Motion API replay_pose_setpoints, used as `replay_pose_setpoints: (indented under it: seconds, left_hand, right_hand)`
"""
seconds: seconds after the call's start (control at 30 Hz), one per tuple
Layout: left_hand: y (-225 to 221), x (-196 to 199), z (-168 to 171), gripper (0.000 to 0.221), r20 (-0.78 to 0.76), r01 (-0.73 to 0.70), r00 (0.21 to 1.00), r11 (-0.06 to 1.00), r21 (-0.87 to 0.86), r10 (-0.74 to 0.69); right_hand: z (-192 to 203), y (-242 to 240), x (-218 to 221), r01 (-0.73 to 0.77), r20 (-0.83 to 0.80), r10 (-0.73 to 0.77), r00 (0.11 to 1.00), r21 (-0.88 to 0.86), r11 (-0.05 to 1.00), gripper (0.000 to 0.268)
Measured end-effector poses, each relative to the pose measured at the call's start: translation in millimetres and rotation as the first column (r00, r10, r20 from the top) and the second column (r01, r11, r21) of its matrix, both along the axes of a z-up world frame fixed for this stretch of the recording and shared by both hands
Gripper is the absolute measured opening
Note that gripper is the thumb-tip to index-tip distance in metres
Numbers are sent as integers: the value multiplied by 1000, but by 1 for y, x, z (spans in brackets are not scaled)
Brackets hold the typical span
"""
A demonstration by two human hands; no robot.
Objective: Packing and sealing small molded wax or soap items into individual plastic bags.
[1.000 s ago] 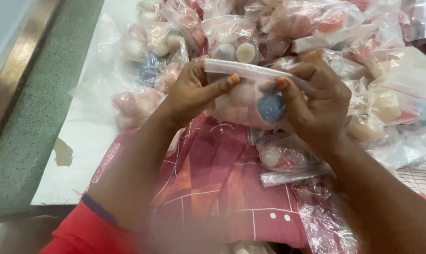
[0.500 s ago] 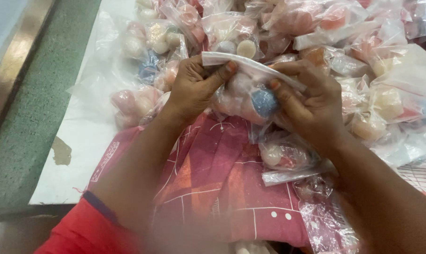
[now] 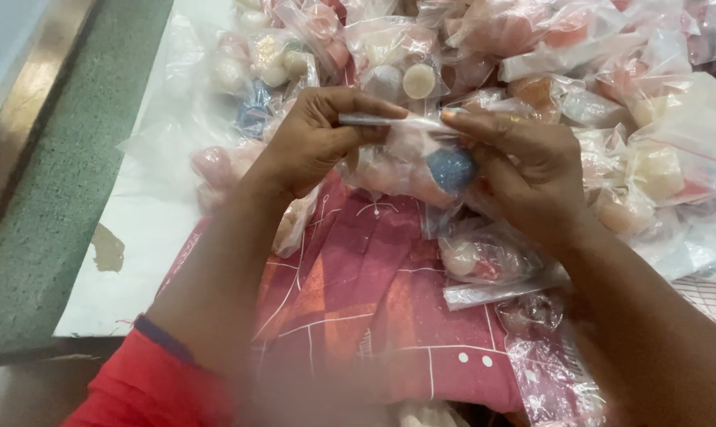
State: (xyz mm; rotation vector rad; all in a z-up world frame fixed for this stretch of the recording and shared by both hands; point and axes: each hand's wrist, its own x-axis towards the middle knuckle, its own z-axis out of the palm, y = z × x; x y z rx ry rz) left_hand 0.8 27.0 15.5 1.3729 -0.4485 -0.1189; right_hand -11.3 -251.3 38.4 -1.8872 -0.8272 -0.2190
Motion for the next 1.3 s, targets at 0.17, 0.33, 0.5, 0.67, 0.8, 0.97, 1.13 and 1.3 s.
replay_pose_setpoints:
  seconds: [0.17, 0.33, 0.5, 0.67, 0.8, 0.97, 1.13, 1.3]
  left_hand:
    - [4, 3, -2, 19, -29, -25, 999, 1000, 16, 25]
    - [10, 0, 1, 16, -92, -2, 996, 1000, -17, 1]
    - [24, -5, 11, 14, -186, 114, 975, 993, -40, -120]
    - [37, -7, 14, 26, -115, 169, 979, 985, 16, -166]
    - [23, -8, 14, 26, -31, 54, 998, 987, 153, -50]
    - [9, -2, 7, 20, -16, -30, 999, 994, 109, 32]
    - [9, 0, 4, 16, -23, -95, 995, 994, 52, 96]
    - [8, -4, 12, 18, -86, -200, 976, 979, 40, 202]
  right_hand:
    - [-3, -3, 9, -103, 58, 107, 993, -71, 992, 29]
    - [8, 2, 6, -151, 238, 190, 952, -171, 974, 35]
    - [2, 4, 6, -50, 317, 148, 937, -297, 953, 41]
    - [1, 3, 6, -1, 368, 117, 923, -302, 953, 45]
    - [3, 4, 4, 2, 347, 96, 933, -271, 963, 44]
    - [6, -1, 5, -58, 260, 128, 957, -262, 963, 41]
    - [11, 8, 1, -91, 211, 159, 964, -300, 950, 50]
    - [21, 18, -2, 185, 641, 208, 739, -490, 852, 92]
